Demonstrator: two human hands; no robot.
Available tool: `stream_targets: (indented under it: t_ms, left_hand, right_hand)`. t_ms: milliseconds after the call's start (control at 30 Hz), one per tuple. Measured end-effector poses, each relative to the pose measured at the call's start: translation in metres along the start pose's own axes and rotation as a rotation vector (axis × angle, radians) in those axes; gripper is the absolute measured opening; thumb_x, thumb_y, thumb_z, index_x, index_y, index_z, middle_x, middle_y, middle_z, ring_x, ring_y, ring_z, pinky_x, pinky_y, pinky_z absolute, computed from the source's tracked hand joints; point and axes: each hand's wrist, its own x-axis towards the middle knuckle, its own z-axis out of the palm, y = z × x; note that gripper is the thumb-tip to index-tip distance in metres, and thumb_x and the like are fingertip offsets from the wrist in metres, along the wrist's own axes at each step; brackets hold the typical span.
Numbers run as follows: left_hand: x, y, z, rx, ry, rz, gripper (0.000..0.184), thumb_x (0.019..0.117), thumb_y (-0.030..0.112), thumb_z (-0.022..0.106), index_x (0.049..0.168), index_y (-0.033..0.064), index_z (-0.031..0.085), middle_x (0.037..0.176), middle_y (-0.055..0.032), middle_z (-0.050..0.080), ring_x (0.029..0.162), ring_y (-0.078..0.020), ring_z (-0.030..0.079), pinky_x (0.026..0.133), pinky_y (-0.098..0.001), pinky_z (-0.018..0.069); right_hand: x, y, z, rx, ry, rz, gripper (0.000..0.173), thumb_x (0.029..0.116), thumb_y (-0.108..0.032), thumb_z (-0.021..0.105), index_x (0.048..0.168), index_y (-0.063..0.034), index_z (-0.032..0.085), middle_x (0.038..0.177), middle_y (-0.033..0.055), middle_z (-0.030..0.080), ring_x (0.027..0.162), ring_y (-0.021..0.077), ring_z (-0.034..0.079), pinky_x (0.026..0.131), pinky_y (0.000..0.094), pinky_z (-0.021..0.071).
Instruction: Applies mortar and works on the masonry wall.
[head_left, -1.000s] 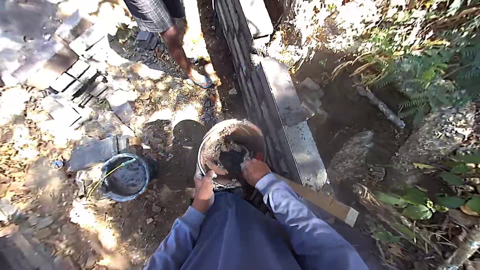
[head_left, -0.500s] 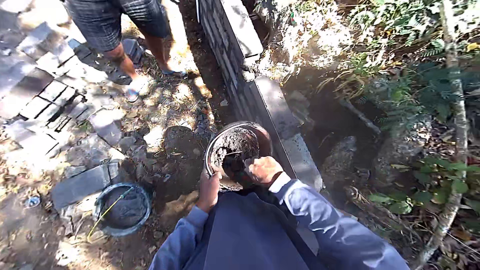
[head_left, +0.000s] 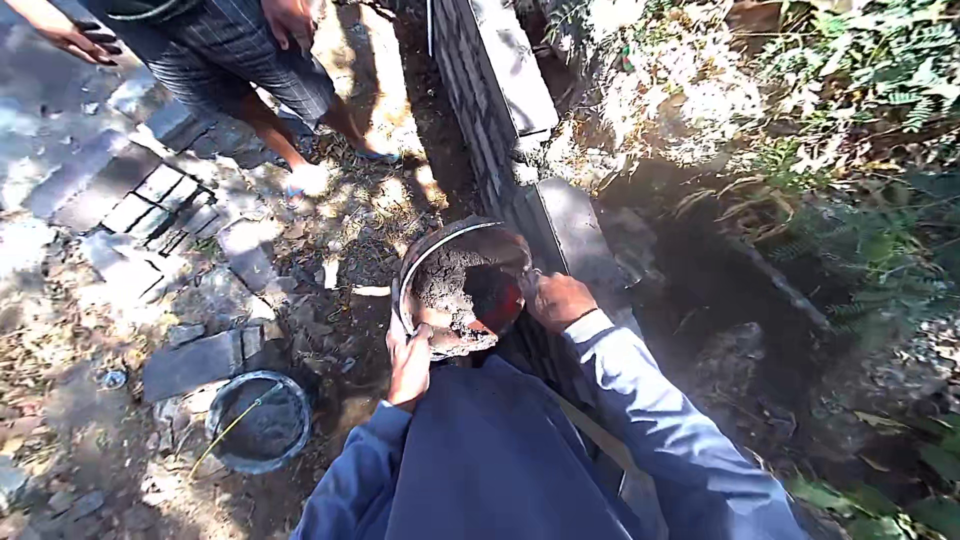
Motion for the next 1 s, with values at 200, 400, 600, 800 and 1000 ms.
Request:
stream_targets:
  t_ms: [200,400,600,800,1000]
  left_hand:
    - [0.069,0.032,0.063,-0.018,0.012,0.015,0.07,0.081,-0.008,0.055,0.149,-0.0076,0.041,0.136,-0.0185,0.059,0.115,-0.0144,0.062,0.096,-0.0296,0.0535]
    - [0.136,0.065,0.125,0.067,-0.036,-0.221,0.061,0.0816,-0.01,0.056,0.142,-0.0058,0.046,0.121,-0.0151,0.063,0.102,-0.0155,0.065,0.086,-0.0328,0.0566]
    - [0.186,0.079,0.17,0.082,0.069,-0.302,0.056,0.0812,-0.008,0.057,0.136,-0.0022,0.046,0.114,-0.0115,0.062,0.097,-0.014,0.065,0.081,-0.0331,0.058]
    - [0.226,0.079,0.175,0.066,0.176,-0.311,0.051,0.0791,-0.012,0.057,0.128,-0.001,0.049,0.11,-0.0086,0.061,0.095,-0.0117,0.064,0.079,-0.0311,0.0576]
    - [0.265,0.07,0.165,0.029,0.212,-0.335,0.06,0.0827,-0.011,0.056,0.141,-0.0062,0.044,0.121,-0.0166,0.061,0.101,-0.0163,0.065,0.085,-0.0329,0.0571]
  right_hand:
    - [0.114,0.022,-0.005,0.373,-0.29,-0.166,0.047,0.1132,-0.03,0.035,0.137,0.0047,0.056,0.127,0.0272,0.062,0.114,0.0356,0.063,0.102,0.0509,0.0478]
    - [0.175,0.029,-0.04,0.879,-0.438,-0.2,0.044,0.1141,-0.032,0.03,0.124,-0.0005,0.059,0.086,0.008,0.059,0.064,0.0144,0.055,0.062,0.0318,0.0505]
    - [0.199,0.046,-0.107,0.743,-0.313,-0.277,0.045,0.1126,-0.037,0.035,0.126,-0.0016,0.059,0.096,0.0173,0.065,0.084,0.0277,0.065,0.081,0.0471,0.0536]
    - [0.227,0.032,-0.138,0.165,-0.109,-0.317,0.054,0.1113,-0.043,0.033,0.148,-0.0072,0.05,0.132,0.0266,0.063,0.109,0.0473,0.067,0.091,0.0631,0.053]
    - [0.263,0.023,-0.168,0.087,-0.115,-0.053,0.046,0.1089,-0.029,0.042,0.144,-0.0019,0.054,0.135,0.028,0.061,0.113,0.0476,0.066,0.091,0.0629,0.0537]
